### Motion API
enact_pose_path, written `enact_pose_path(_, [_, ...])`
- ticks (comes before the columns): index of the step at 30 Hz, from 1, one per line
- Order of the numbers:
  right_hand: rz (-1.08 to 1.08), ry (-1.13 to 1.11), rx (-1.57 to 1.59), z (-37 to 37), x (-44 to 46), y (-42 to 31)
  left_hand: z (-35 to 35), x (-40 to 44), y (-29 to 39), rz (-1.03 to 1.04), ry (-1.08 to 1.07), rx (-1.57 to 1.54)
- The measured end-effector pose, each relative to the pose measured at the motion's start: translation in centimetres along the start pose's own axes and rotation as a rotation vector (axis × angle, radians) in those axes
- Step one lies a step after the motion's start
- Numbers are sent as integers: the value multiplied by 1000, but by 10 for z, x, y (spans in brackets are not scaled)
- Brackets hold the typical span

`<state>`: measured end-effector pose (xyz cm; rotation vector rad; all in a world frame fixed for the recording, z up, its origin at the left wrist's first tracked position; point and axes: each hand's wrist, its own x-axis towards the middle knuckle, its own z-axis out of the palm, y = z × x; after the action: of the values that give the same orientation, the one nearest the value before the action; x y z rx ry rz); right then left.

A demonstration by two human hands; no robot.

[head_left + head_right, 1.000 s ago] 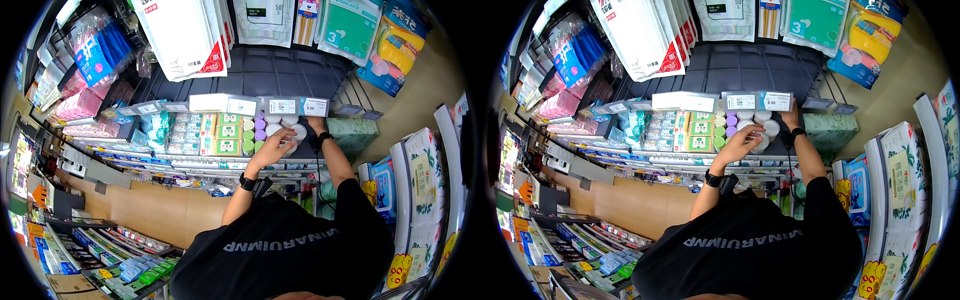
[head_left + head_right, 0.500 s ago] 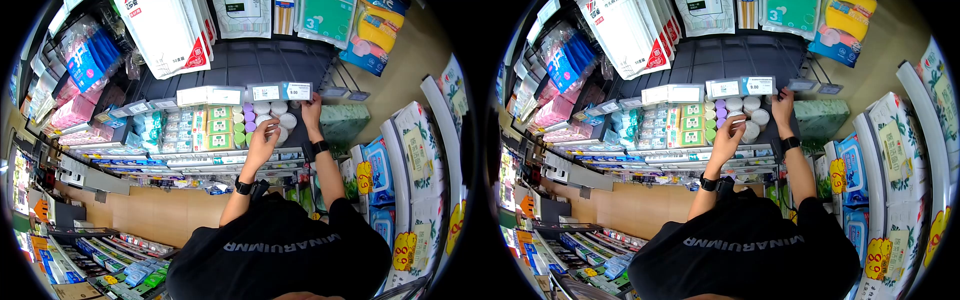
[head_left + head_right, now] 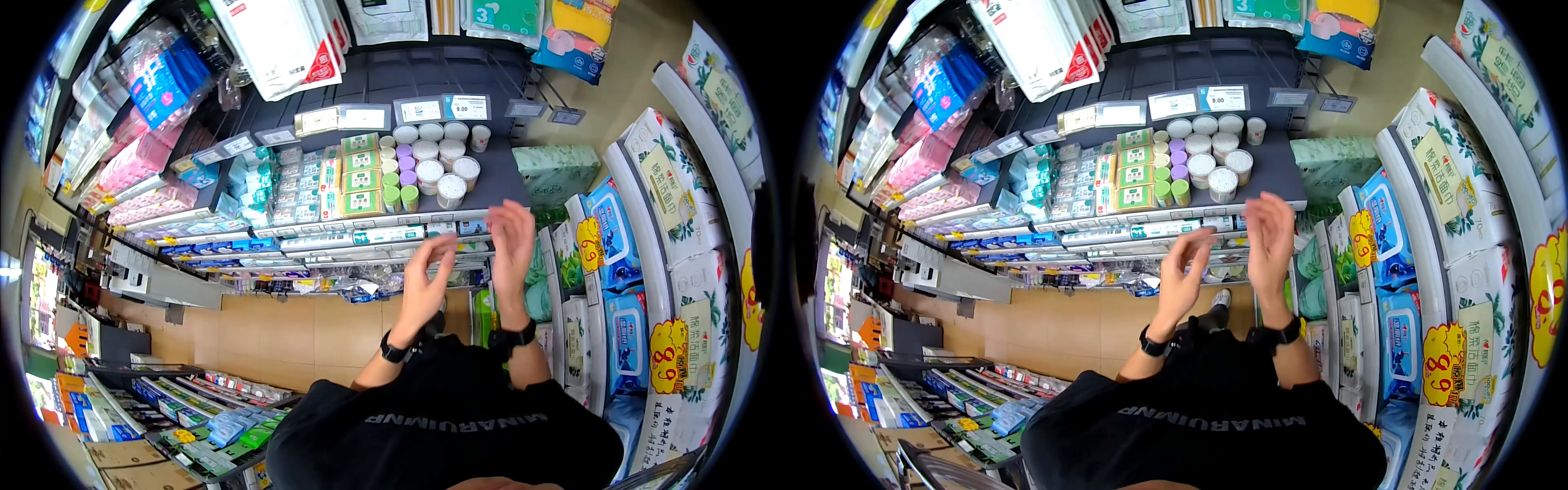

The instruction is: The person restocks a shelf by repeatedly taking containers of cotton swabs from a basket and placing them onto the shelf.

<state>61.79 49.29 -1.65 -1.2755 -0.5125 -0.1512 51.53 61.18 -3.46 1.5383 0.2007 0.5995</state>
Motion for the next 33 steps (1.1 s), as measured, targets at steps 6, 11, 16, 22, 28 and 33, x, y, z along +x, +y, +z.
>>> enact_pose_path(6, [89, -54, 29, -19, -77, -31, -16, -84, 12, -32, -50, -49])
enact_pose_path(11, [123, -58, 101, -40, -110, -64, -18, -118, 24, -45, -51, -160])
enact_pose_path(16, [181, -102, 82, -69, -137, -95, -8, -133, 41, 163, -84, 170])
enact_pose_path(22, [182, -74, 2, -81, -172, -129, -1, -152, 49, -42, -285, -215])
enact_pose_path(28, [187, -49, 9, -83, -212, -159, 4, -178, 64, -123, -369, -299])
enact_pose_path(33, [178, -78, -14, -84, -251, -174, -6, -208, 77, -74, -356, -263])
